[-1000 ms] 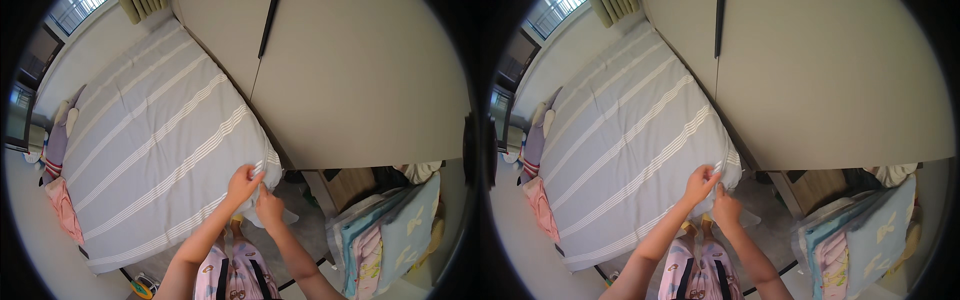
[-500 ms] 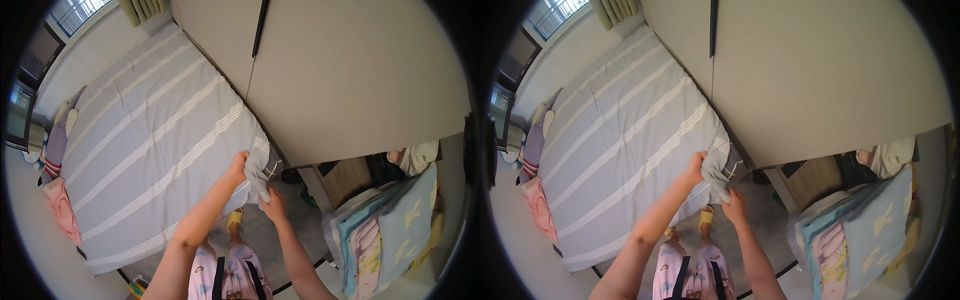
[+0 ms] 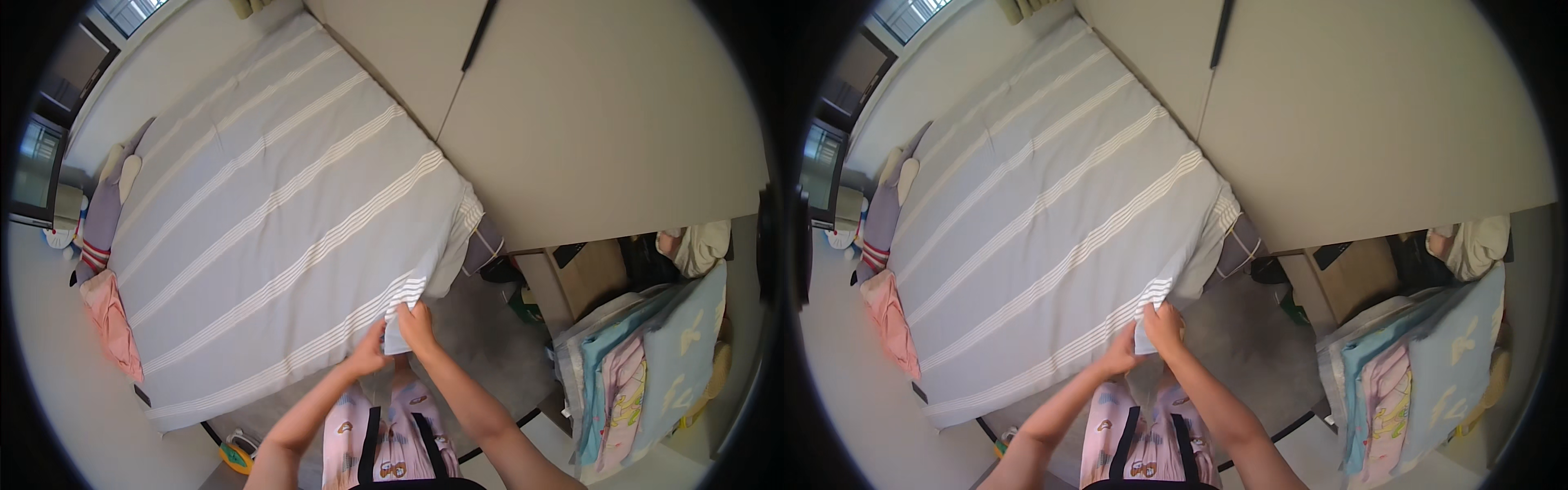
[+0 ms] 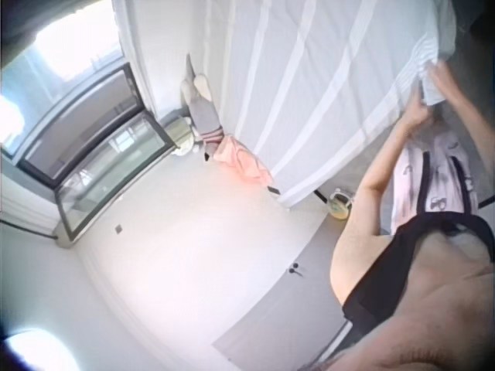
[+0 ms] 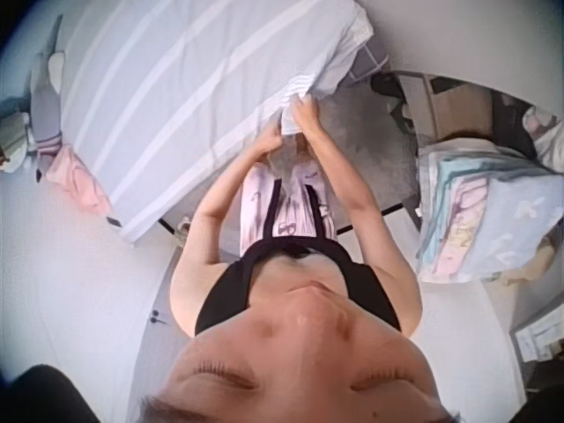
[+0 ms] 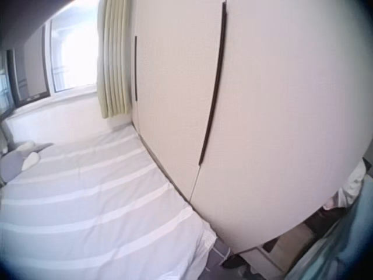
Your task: The person folds a pink patterned blanket and a blue patterned blanket on a bed. They roll the pink blanket into a tight cylinder, tuck the ends to secure it, and then fold the blue blanket into a neat square. Finally, they place the folded items into a storage shelf.
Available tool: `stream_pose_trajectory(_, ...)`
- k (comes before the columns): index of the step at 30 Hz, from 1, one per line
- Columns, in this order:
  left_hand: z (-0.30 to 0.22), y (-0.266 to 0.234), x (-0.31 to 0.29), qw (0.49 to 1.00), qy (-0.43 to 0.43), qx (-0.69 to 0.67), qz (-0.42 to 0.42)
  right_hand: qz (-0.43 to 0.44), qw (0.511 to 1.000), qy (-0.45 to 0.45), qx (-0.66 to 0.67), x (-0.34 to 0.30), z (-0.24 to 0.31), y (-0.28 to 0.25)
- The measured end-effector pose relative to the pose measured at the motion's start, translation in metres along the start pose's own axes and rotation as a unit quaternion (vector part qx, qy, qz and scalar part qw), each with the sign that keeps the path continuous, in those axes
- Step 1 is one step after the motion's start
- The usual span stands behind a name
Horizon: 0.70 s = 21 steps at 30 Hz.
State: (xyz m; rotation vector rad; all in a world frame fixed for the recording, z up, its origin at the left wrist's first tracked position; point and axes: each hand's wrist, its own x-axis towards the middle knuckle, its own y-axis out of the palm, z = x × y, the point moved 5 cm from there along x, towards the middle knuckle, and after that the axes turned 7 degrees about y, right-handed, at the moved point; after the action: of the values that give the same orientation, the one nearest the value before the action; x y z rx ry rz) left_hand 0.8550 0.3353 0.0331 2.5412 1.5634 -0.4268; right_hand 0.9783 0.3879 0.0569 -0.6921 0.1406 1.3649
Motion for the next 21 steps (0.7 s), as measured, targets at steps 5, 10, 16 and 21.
stream_pose_trajectory(5, 0.068, 0.003, 0.015, 0.98, 0.063, 0.079, -0.169, 0.063, 0.941, 0.106, 0.317, -0.027, 0.017, 0.039)
stream_pose_trajectory(10, 0.034, -0.028, 0.007, 0.925, -0.172, -0.18, -0.288, -0.071, 0.951, 0.031, 0.298, -0.048, -0.033, 0.012)
stream_pose_trajectory(16, -0.032, -0.064, 0.01, 0.858, -0.235, -0.425, -0.165, -0.028, 0.991, -0.11, -0.074, -0.061, -0.06, 0.047)
stream_pose_trajectory(21, -0.051, -0.055, 0.003, 0.874, -0.226, -0.41, -0.128, -0.025, 0.997, -0.053, -0.046, -0.067, -0.084, 0.074)
